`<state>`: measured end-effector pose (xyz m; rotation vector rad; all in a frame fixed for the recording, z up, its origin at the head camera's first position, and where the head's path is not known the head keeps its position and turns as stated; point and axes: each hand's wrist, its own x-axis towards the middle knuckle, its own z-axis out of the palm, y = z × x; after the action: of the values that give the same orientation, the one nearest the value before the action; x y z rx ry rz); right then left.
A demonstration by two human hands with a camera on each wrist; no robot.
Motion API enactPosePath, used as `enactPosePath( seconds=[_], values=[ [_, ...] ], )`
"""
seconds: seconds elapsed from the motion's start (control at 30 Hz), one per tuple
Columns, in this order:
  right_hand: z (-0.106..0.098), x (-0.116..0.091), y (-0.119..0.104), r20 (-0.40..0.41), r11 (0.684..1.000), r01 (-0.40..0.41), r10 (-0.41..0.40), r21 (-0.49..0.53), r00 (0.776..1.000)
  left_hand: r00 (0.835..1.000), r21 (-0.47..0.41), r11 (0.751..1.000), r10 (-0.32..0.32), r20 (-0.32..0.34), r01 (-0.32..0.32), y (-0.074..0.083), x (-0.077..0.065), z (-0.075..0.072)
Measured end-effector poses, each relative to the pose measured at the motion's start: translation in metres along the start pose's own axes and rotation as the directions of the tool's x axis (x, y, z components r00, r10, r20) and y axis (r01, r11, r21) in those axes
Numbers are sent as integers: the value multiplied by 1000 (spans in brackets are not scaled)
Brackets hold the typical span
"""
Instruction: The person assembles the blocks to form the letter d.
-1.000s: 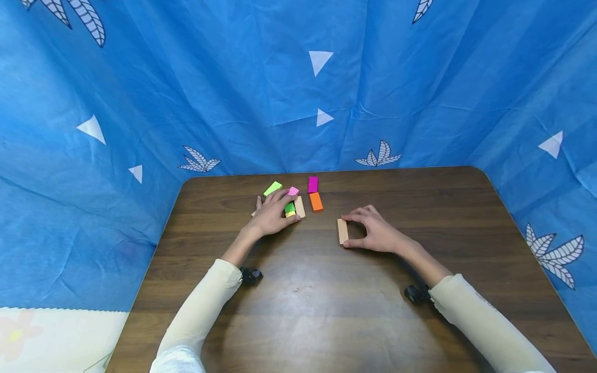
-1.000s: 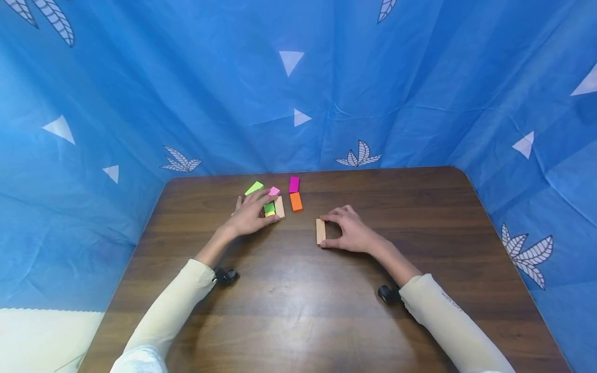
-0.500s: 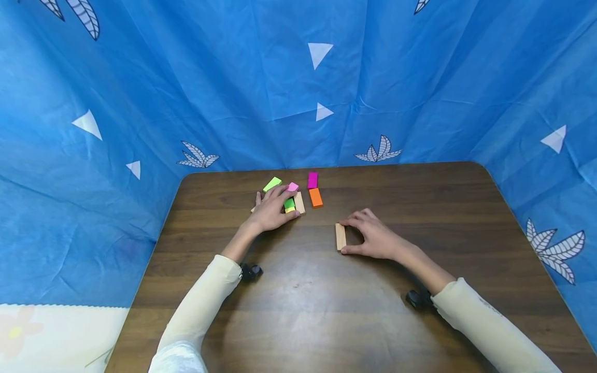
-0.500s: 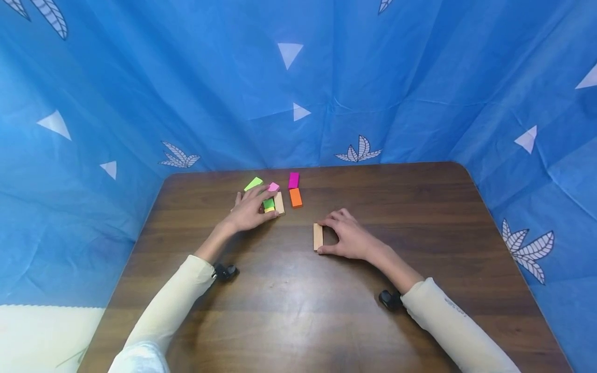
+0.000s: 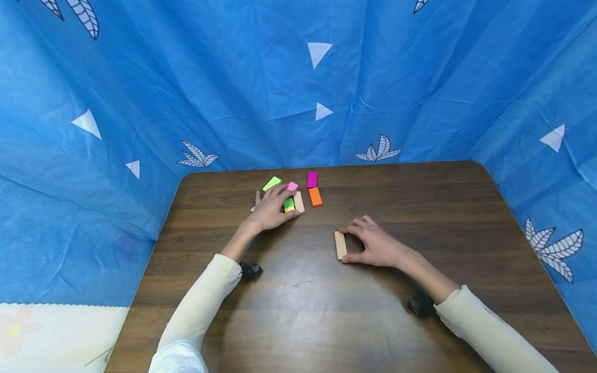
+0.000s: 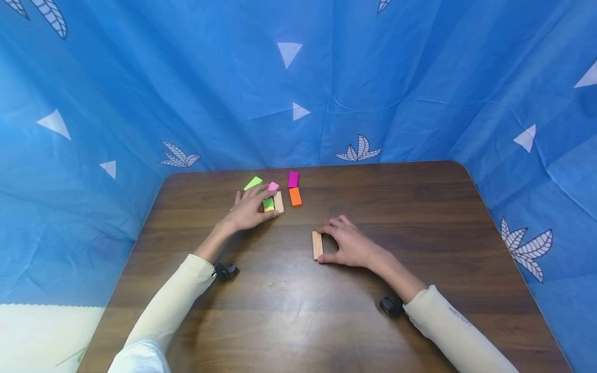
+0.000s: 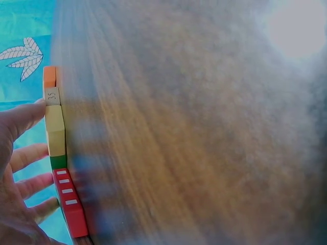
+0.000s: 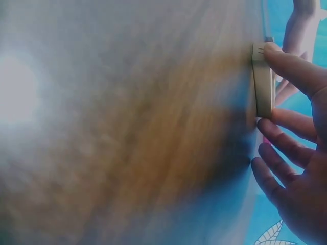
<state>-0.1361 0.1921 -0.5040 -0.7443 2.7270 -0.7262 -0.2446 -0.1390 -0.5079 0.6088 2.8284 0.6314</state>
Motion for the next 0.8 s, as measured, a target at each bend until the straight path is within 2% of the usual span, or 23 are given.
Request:
enactPosePath(
  seconds=[0.33, 0.8],
  values=[
    [4, -12, -3, -15, 1000, -9, 9, -2, 1000, 1000, 34, 999, -10, 16, 10, 2, -1, -2],
    [6, -13, -3, -36, 1000, 0, 0, -1, 999, 999, 51, 998, -29, 26, 28, 6, 1, -5]
  ],
)
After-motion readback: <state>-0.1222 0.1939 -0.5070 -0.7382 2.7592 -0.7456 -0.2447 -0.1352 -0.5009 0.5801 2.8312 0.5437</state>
